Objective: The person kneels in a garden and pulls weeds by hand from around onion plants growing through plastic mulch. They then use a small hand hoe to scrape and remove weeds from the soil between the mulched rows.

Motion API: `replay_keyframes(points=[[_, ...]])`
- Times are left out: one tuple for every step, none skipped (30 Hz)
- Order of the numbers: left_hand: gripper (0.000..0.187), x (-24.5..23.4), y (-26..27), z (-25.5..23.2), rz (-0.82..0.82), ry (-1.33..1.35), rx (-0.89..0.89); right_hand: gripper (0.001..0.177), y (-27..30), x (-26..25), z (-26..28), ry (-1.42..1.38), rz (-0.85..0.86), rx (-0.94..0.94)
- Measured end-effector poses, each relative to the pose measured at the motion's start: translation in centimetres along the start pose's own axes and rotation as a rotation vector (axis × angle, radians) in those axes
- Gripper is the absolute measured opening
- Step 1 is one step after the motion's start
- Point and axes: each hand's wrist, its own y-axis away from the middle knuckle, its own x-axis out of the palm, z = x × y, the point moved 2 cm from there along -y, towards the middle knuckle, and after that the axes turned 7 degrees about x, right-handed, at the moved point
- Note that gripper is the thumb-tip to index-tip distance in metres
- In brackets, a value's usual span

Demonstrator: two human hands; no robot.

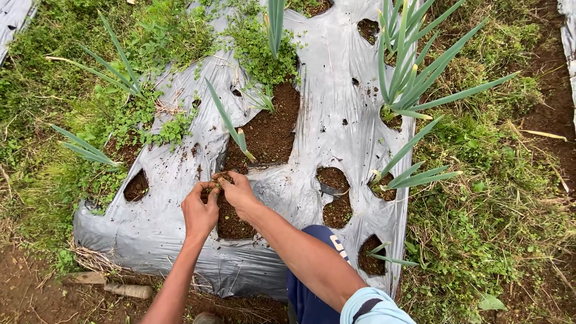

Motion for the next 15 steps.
replay_keyframes(points=[[0.012, -0.1, 0.1, -0.3, 0.0, 0.0, 0.001, 0.026, 0.1, 0.0, 0.3, 0.0, 0.0, -0.001], [0.012, -0.2, 0.2, -0.6, 0.001, 0.037, -0.039, 0.024, 0.3, 0.0, 0.6, -0.003, -0.028, 0.008], [0.013, -0.4, 0.3, -0.8, 0.002, 0.073, -0.08, 0.022, 0.4, 0.0, 0.9, -0.006, -0.056, 0.017], [0.013, -0.3, 0.5, -1.3, 0.001, 0.072, -0.081, 0.022, 0.3, 0.0, 1.0, -0.006, -0.054, 0.018], [0.012, -0.2, 0.6, -1.7, 0.0, 0.14, -0.109, 0.023, 0.2, -0.1, 1.2, -0.031, -0.106, 0.026], [0.012, -0.1, 0.6, -2.1, -0.001, 0.208, -0.136, 0.024, 0.0, -0.2, 1.4, -0.056, -0.158, 0.035], [0.012, -0.1, 0.7, -2.5, -0.002, 0.208, -0.136, 0.024, 0.3, -0.4, 2.5, -0.056, -0.156, 0.034], [0.012, -0.2, 0.7, -2.9, -0.03, 0.24, -0.138, 0.037, 0.7, -0.6, 3.4, -0.047, -0.192, 0.132], [0.012, -0.1, 0.8, -3.3, -0.055, 0.272, -0.14, 0.062, 1.1, -0.9, 4.3, -0.04, -0.23, 0.231], [0.012, -0.6, 0.8, -3.8, -0.053, 0.272, -0.139, 0.062, 2.5, -0.4, 5.9, -0.041, -0.231, 0.23], [0.012, -1.1, 0.8, -4.3, -0.066, 0.26, -0.122, 0.063, 3.8, 0.2, 7.6, -0.054, -0.2, 0.239], [0.013, -1.6, 0.9, -4.8, -0.079, 0.249, -0.104, 0.064, 5.2, 0.9, 9.3, -0.067, -0.168, 0.248], [0.013, -1.4, 0.8, -4.6, -0.081, 0.249, -0.103, 0.064, 3.9, 0.6, 7.5, -0.066, -0.166, 0.247], [0.016, -1.2, 0.6, -4.4, -0.056, 0.193, -0.066, 0.055, 2.7, 0.4, 5.7, -0.08, -0.131, 0.243], [0.02, -1.0, 0.5, -4.1, -0.032, 0.137, -0.031, 0.048, 1.4, 0.1, 3.8, -0.093, -0.096, 0.241]])
